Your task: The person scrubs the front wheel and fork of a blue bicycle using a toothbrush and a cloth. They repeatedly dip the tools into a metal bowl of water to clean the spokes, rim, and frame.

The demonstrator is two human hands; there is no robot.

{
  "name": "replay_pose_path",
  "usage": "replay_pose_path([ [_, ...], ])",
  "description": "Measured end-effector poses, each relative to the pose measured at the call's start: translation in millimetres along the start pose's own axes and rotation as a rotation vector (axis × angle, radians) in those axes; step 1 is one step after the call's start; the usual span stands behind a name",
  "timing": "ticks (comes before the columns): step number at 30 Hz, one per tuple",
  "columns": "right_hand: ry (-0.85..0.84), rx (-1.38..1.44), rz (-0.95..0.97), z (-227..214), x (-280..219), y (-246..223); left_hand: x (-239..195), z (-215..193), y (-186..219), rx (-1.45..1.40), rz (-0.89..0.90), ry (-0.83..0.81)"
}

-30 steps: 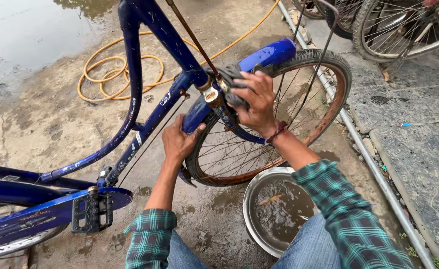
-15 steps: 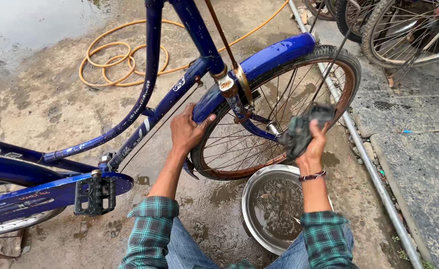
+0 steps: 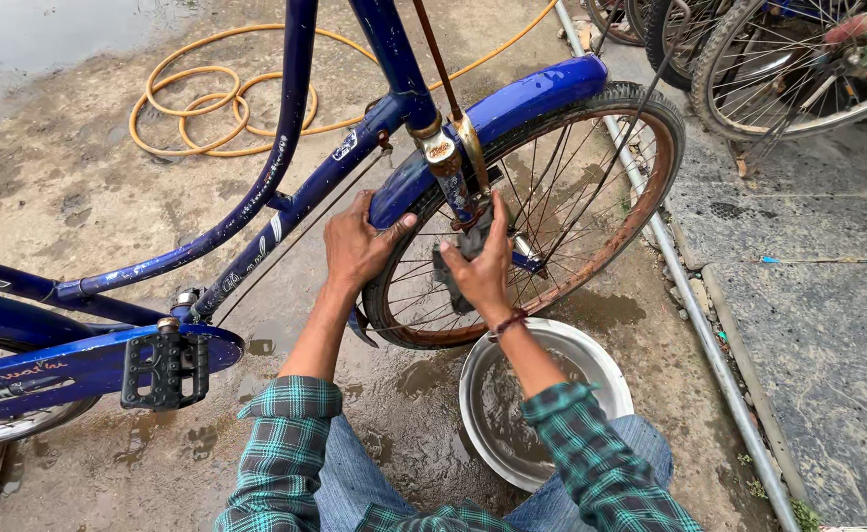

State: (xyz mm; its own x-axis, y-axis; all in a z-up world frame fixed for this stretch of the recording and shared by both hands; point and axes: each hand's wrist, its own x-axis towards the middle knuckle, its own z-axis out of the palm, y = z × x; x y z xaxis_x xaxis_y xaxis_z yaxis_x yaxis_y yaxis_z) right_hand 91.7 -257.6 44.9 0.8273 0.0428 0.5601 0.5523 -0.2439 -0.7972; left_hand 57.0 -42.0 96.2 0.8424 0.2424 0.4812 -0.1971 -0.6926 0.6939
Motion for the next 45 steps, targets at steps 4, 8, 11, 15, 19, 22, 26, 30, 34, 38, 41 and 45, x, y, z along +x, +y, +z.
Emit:
replay_pose_path([
  [4, 0.018, -0.179, -0.129, 19, 4, 32, -1, 1, -7, 0.020, -0.041, -0.042],
  [8, 0.020, -0.019, -0.122, 15, 2, 67, 2, 6, -11, 0.027, -0.056, -0.063],
  [11, 0.064, -0.145, -0.176, 7, -13, 86, 2, 6, -13, 0.032, -0.041, -0.065],
  [15, 0.006, -0.485, 0.026, -15, -29, 116, 2, 4, -12, 0.033, -0.040, -0.063],
  [19, 0.011, -0.565, -0.101, -37, -30, 141, 5, 1, -7, 0.024, -0.049, -0.056],
  [22, -0.002, -0.621, -0.155, -47, -41, 143, 0, 0, -7, 0.020, -0.028, -0.047],
  [26, -0.049, -0.794, -0.213, -55, -43, 134, 1, 1, -7, -0.011, -0.014, -0.039],
  [30, -0.037, -0.845, -0.238, -59, -52, 131, 1, 3, -10, 0.059, 0.108, 0.021],
  [34, 0.222, -0.238, 0.247, -80, -58, 128, 2, 4, -8, 0.001, 0.000, -0.033],
  [38, 0.564, 0.546, 0.296, -136, -54, 118, 1, 4, -5, 0.012, 0.009, -0.028],
  [41, 0.726, 0.800, 0.169, -185, -59, 115, -3, 2, -6, 0.026, 0.051, 0.002],
  [45, 0.487, 1.056, 0.522, -209, -62, 120, -1, 4, -3, 0.055, -0.037, -0.024],
])
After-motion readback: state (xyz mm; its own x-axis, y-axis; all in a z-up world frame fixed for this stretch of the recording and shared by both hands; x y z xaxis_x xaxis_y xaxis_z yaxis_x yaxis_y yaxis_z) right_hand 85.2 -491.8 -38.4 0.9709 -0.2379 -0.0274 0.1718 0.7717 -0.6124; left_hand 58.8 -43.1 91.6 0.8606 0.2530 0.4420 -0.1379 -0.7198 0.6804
